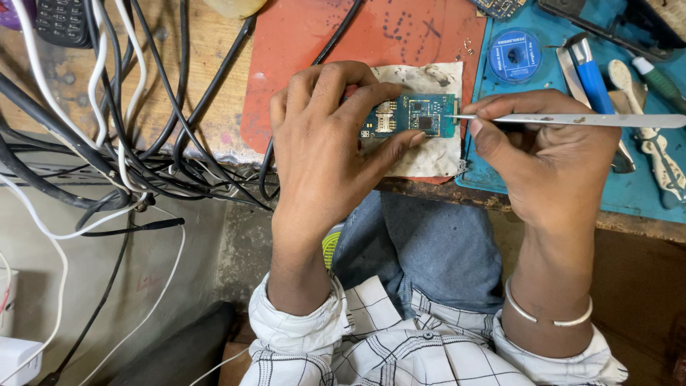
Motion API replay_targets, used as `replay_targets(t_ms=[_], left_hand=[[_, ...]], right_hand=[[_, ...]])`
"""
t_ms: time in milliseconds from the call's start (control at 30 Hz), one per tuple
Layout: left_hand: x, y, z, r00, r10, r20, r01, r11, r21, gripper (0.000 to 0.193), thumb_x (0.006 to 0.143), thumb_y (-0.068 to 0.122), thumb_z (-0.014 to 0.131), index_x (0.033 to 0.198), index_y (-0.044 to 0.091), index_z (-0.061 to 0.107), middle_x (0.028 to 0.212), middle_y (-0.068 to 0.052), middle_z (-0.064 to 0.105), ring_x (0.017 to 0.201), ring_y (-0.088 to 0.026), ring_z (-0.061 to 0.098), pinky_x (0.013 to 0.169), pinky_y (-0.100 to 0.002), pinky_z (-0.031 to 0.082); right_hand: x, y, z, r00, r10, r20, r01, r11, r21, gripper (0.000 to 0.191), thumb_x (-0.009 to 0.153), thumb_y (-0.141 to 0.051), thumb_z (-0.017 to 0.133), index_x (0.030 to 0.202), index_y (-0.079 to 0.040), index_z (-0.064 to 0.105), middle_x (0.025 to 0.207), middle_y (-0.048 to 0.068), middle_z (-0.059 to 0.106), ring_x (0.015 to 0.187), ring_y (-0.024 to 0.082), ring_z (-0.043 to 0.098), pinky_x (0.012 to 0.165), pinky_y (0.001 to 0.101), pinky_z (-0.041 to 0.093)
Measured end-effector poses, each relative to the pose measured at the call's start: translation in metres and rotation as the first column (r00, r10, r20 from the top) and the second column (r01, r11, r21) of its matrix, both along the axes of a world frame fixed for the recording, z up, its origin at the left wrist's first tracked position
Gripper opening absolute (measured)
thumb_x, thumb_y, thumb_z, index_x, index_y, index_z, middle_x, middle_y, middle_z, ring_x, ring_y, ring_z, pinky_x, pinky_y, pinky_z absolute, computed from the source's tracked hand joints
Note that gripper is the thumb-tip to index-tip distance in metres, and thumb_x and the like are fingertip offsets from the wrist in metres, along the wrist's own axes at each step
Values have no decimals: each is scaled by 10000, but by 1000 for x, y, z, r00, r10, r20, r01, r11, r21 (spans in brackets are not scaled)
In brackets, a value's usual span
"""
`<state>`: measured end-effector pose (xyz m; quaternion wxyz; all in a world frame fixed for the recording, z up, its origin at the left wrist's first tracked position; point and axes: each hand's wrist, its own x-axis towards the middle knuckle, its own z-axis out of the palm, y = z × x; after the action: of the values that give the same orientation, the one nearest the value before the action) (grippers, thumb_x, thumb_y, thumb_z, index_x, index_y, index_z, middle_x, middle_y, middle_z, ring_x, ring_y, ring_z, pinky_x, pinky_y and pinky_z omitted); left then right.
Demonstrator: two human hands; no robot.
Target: The person holds a phone motherboard on a cloth over the workbench and uses a small blade to scrape and clean its connectors and surface, repositioning the board and turning it to work on different areas, then wipes the blade on the cloth.
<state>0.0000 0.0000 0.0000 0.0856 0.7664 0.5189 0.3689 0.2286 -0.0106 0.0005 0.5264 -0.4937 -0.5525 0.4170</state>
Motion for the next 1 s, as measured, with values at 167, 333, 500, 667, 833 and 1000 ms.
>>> replay_targets(t_ms=[167,333,500,667,833,1000], left_hand=[[0,0,-1,1000,2,-7,-2,1000,18,457,887,487,859,1213,189,741,1208,21,601,1200,-244,539,991,-441,376],[0,0,-1,1000,1,-9,-1,1000,15,462,881,493,864,1207,188,744,1202,24,603,1196,-243,541,987,-443,377],[1,1,-1,1000,5,0,-5,1000,9,467,863,494,866,1194,186,746,1199,27,608,1195,-247,542,971,-443,374],[0,-1,0,1000,9,-5,-9,1000,2,472,867,498,867,1201,187,745,1201,26,608,1200,-247,542,981,-442,377],[1,-1,1,1000,11,1,-11,1000,2,469,870,493,866,1207,190,744,1206,31,608,1209,-242,542,996,-441,381],[1,-1,1,1000,12,-4,-12,1000,-4,483,855,490,870,1211,188,746,1202,30,610,1200,-242,543,996,-442,381]], right_hand=[[3,-1,0,1000,5,28,-5,1000,-12,123,934,82,749,1022,56,667,998,156,742,784,70,673,655,165,503],[0,-1,4,999,27,48,-26,1000,-5,107,970,99,748,1035,79,666,1010,174,749,789,72,676,657,164,507],[-4,2,8,999,-17,45,18,1000,-12,127,927,90,740,1025,65,662,1017,167,738,847,85,699,728,188,547],[-4,2,7,998,-1,56,3,1000,-23,125,908,96,727,1003,54,658,1004,163,742,829,87,698,704,192,542],[1,0,2,998,43,45,-44,999,12,103,973,112,740,1030,75,662,1016,178,750,820,89,694,689,177,522],[2,0,-1,998,54,31,-55,998,19,103,982,107,742,1038,77,661,1019,175,752,825,85,700,688,170,528]])
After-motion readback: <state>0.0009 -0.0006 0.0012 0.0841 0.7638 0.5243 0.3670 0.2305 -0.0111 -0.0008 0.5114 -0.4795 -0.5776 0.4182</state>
